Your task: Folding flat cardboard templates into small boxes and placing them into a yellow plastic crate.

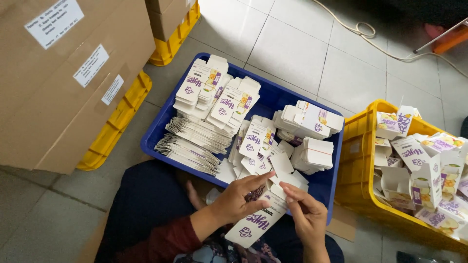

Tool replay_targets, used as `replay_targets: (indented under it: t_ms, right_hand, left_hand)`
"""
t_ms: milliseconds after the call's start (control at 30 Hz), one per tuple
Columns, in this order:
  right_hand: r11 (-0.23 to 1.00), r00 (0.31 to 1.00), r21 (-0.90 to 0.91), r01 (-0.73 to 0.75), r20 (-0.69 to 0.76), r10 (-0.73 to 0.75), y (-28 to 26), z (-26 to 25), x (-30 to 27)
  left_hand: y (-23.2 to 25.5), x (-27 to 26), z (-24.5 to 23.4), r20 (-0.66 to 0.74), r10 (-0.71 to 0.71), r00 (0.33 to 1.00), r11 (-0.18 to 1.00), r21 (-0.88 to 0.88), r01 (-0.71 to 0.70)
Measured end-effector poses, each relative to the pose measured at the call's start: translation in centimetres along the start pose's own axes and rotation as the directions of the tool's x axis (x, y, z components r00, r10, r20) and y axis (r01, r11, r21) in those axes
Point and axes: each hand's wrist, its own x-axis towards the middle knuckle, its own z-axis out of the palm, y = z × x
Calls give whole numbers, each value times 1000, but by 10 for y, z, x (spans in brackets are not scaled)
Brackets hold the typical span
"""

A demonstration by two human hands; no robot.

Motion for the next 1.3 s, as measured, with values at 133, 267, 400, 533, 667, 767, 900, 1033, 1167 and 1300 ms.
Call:
replay_targets:
  t_ms: [133, 267, 400, 533, 667, 767, 900, 1033, 1167, 1300]
  right_hand:
    - [998, 999, -48, -37, 37, 39, -2, 6, 1]
    - [990, 987, 30, -139, -76, 141, 11, 14, 0]
    - [995, 990, 8, -103, -101, 103, 16, 24, -4]
    - [995, 990, 23, -93, -102, 95, 10, 34, -8]
    - [987, 984, 77, -141, -100, 148, 10, 37, -8]
    - [993, 988, 66, -102, -107, 108, 7, 36, -9]
    - [999, 994, -37, -28, -110, 24, -3, 38, -9]
    - [976, 995, -204, 81, -47, -92, -11, 37, -9]
    - [962, 966, -115, 247, 102, -236, -16, 37, -9]
    - [938, 943, -185, 292, 220, -250, -6, 30, -7]
  left_hand:
    - [3, 1, 0, -18, -28, 999, 997, 69, 29]
    - [2, 5, 7, -31, -100, 994, 978, 179, 104]
    - [6, 3, 10, -1, -64, 998, 936, 346, 60]
    - [5, 1, 16, -25, -7, 1000, 843, 538, 19]
    - [-4, -1, 19, -86, 91, 992, 814, 580, -25]
    - [-5, -3, 19, -87, 128, 988, 822, 567, -57]
    - [-3, -1, 19, -89, 186, 979, 806, 584, -100]
    - [2, 0, 20, -81, 183, 980, 817, 567, -106]
    - [1, 0, 18, -135, 175, 975, 847, 526, -79]
    - [0, -1, 16, -166, 67, 984, 889, 457, 16]
